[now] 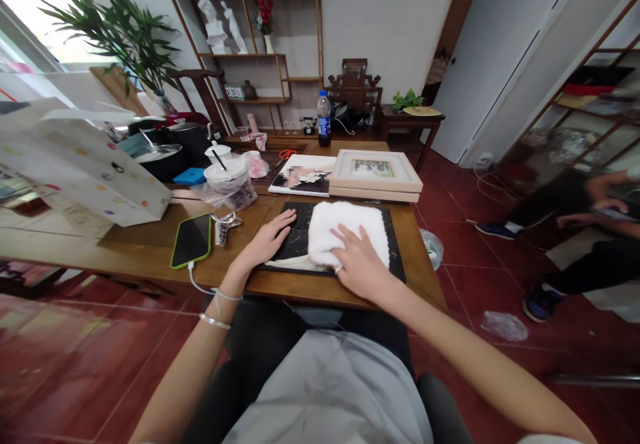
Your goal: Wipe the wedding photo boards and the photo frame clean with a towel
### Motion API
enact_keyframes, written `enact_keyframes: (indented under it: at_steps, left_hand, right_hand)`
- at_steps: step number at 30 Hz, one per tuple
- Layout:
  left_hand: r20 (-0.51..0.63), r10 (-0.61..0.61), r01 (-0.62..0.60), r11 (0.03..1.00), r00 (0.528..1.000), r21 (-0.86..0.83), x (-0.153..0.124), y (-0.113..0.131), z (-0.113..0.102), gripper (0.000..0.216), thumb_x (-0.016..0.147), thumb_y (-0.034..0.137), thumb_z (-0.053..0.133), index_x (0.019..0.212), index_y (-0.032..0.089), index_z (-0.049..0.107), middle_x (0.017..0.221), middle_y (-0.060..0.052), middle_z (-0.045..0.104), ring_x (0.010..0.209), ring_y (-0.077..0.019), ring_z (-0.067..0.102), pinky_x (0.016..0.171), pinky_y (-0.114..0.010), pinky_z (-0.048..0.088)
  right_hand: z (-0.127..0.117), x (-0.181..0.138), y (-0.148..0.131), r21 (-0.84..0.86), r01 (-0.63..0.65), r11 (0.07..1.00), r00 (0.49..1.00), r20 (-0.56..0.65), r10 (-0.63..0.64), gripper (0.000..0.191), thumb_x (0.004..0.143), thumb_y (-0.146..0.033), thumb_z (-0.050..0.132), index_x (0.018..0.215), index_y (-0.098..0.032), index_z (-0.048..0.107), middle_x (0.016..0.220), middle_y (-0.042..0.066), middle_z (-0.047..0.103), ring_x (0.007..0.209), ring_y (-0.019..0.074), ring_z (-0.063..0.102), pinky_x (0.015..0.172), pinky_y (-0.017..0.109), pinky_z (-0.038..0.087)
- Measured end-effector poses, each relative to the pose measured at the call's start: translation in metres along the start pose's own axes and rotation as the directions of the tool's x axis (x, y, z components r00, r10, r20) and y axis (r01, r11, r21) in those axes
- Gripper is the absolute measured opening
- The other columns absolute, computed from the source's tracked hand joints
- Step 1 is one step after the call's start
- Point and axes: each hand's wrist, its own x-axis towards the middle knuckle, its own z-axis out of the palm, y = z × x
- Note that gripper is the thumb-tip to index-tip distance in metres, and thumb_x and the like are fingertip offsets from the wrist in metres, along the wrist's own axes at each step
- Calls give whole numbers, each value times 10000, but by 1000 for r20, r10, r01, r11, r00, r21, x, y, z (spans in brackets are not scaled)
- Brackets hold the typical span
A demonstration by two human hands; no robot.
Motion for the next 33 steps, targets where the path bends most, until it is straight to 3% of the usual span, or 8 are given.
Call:
enact_keyframes:
  at_steps: [3,6,10,17,22,26,33]
  left_hand:
    - [6,-7,7,1000,1000,-4,0,0,0,405,884,275,352,1225,130,517,1373,-101,430,1297,-195,357,1097,-406,262]
    - [18,-15,16,1000,1000,-26,0,0,-2,416,878,245,335,1228,110,514,1376,-109,424,1302,-191,348,1103,-395,254]
    - [26,-24,26,997,999,-68,0,-1,-3,424,861,211,306,1213,144,533,1372,-74,436,1302,-185,348,1109,-404,244]
    - [-8,-24,24,999,1000,-42,-1,-5,3,422,852,198,318,1218,158,525,1373,-68,436,1300,-182,351,1108,-421,242]
    - [-10,-2,2,1000,1000,1,-1,-8,5,417,854,190,328,1227,145,509,1380,-83,425,1304,-175,343,1106,-403,251]
    - [-7,-15,15,1000,1000,-9,-1,-5,4,419,852,184,325,1222,120,511,1371,-104,433,1304,-185,344,1107,-404,249]
    - [10,-23,23,1000,1000,-4,-1,1,0,420,844,171,324,1211,110,517,1378,-104,423,1309,-193,335,1110,-400,245]
  right_hand:
    - [-5,-15,-31,52,115,992,992,43,-117,284,693,-124,513,933,-154,661,1399,138,365,1327,298,208,1054,550,131]
    - [-7,-18,-38,92,173,981,983,46,-178,262,683,-127,523,903,-152,663,1397,136,369,1325,287,219,1068,517,137]
    - [-4,1,-17,105,126,986,992,6,-127,330,703,-117,501,998,-167,641,1364,124,422,1302,252,284,1063,486,184]
    - [6,54,27,15,-46,999,999,13,46,351,823,-198,453,1148,-125,567,1305,175,470,1289,272,301,1031,492,226]
    - [10,70,35,4,-113,994,994,6,113,358,838,-228,444,1180,-179,539,1443,99,296,1320,295,217,1024,533,210]
    - [11,63,17,-50,-97,994,995,-5,97,344,827,-213,443,1145,-169,566,1422,105,336,1310,320,224,998,584,208]
    - [0,9,-54,-10,52,999,998,39,-52,280,765,-220,548,1026,-181,640,1402,135,362,1297,348,250,1025,571,184]
